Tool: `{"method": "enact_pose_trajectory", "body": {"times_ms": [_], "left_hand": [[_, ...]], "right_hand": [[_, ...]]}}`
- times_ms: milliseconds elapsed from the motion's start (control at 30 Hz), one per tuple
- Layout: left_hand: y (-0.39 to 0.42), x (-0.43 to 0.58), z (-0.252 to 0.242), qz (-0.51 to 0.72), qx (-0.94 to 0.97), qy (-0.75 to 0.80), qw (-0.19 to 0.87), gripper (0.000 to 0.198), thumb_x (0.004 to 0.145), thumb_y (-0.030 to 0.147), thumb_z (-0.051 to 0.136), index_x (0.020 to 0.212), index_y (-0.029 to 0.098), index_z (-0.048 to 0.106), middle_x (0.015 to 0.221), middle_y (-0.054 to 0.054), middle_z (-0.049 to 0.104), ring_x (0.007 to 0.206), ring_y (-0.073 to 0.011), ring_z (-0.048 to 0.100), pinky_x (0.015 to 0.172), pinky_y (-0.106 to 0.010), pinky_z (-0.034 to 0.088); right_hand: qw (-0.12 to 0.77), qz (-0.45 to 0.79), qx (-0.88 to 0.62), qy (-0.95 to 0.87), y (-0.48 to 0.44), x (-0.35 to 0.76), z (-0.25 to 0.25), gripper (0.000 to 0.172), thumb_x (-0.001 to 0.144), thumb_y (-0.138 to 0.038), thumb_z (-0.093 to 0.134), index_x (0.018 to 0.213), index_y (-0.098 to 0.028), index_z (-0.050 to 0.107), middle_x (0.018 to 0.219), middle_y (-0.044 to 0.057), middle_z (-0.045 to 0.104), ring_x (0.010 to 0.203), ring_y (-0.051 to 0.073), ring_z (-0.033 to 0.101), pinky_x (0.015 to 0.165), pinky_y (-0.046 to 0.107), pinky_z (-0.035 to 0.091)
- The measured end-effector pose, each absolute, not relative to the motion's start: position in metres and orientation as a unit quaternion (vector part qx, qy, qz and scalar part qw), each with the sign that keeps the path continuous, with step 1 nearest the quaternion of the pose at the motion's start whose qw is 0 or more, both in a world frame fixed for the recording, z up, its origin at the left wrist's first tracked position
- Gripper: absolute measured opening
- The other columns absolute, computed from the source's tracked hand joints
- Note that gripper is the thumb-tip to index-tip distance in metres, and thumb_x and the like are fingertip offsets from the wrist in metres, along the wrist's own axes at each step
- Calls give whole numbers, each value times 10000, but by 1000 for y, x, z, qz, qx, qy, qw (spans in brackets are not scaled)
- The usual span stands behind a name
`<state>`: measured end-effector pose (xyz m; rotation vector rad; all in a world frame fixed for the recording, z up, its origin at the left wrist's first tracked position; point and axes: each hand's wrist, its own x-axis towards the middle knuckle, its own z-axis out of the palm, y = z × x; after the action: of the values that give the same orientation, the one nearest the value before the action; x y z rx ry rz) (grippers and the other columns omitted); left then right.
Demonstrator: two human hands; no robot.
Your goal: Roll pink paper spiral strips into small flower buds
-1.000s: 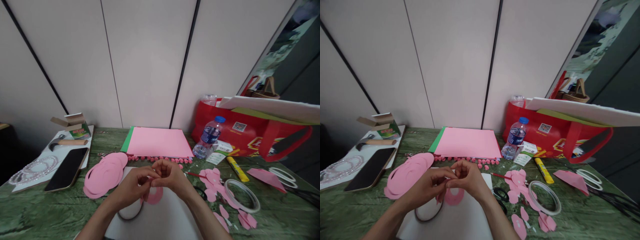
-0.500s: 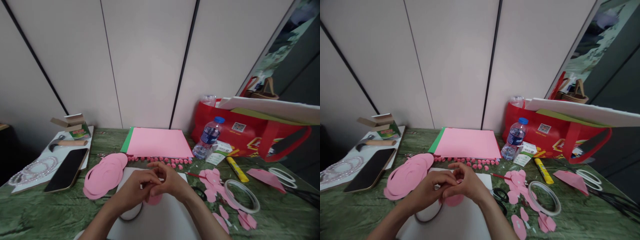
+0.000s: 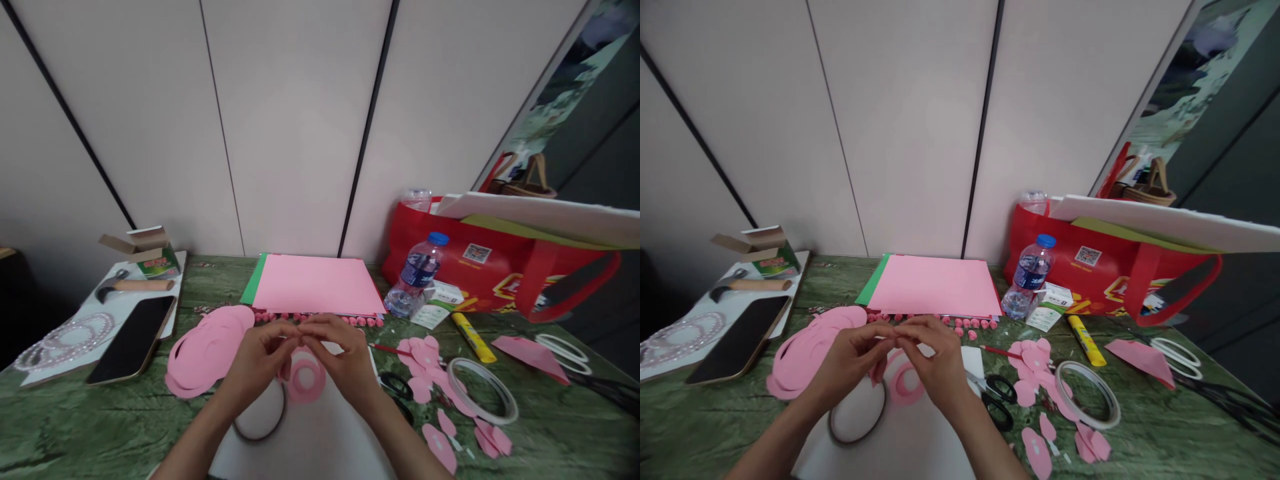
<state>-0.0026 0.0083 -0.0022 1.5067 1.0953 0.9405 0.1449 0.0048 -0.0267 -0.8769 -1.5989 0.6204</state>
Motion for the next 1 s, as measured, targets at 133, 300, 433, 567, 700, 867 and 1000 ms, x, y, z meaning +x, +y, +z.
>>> {"method": "enact_pose_trajectory", "body": {"times_ms": [133,300,433,567,700,867,1000], "left_hand": [[6,-1,-1,391,610,454,519,225,725,296,561,850,126,641,384,63,479,339,-71,427,379,-177,325],[6,-3,1,372,590,422,579,285,728,278,583,959,119,633,460,34,523,423,-84,459,434,-193,361],[7,-7,0,370,607,375,595,231,738,230,582,938,142,658,634,-15,596,597,-114,516,551,-209,407],[7,-7,-2,375,609,365,596,262,746,252,574,976,157,657,865,-63,650,832,-178,548,772,-290,427],[6,-5,-1,368,624,391,567,291,744,280,573,1003,171,649,837,-52,665,828,-188,555,777,-307,431],[6,-2,2,364,664,400,516,203,765,301,543,727,160,684,740,-34,648,762,-175,560,729,-267,431],[6,-2,4,360,661,412,514,216,774,296,533,664,155,654,670,-16,626,697,-145,551,675,-232,423]], "right_hand": [[557,158,-355,-734,5,146,-34,310,805,-117,487,1023,-295,616,910,49,619,814,159,592,692,298,514],[526,10,-363,-769,4,152,-37,374,801,-77,464,1088,-289,572,1005,75,593,857,169,569,677,307,503],[508,-29,-371,-776,3,154,-35,336,793,-92,476,1060,-266,584,978,83,611,879,188,565,698,333,495],[553,-2,-363,-750,2,151,-34,298,782,-90,490,1013,-243,599,939,85,632,871,192,585,716,346,506],[621,68,-378,-683,1,147,-30,241,769,-84,495,901,-232,631,894,73,652,843,189,608,741,349,517],[646,236,-406,-602,2,147,-25,154,739,-118,540,790,-211,651,869,63,669,777,185,638,655,303,553],[642,333,-408,-556,4,147,-27,124,731,-157,572,813,-208,649,872,52,678,719,181,654,667,317,558]]}}
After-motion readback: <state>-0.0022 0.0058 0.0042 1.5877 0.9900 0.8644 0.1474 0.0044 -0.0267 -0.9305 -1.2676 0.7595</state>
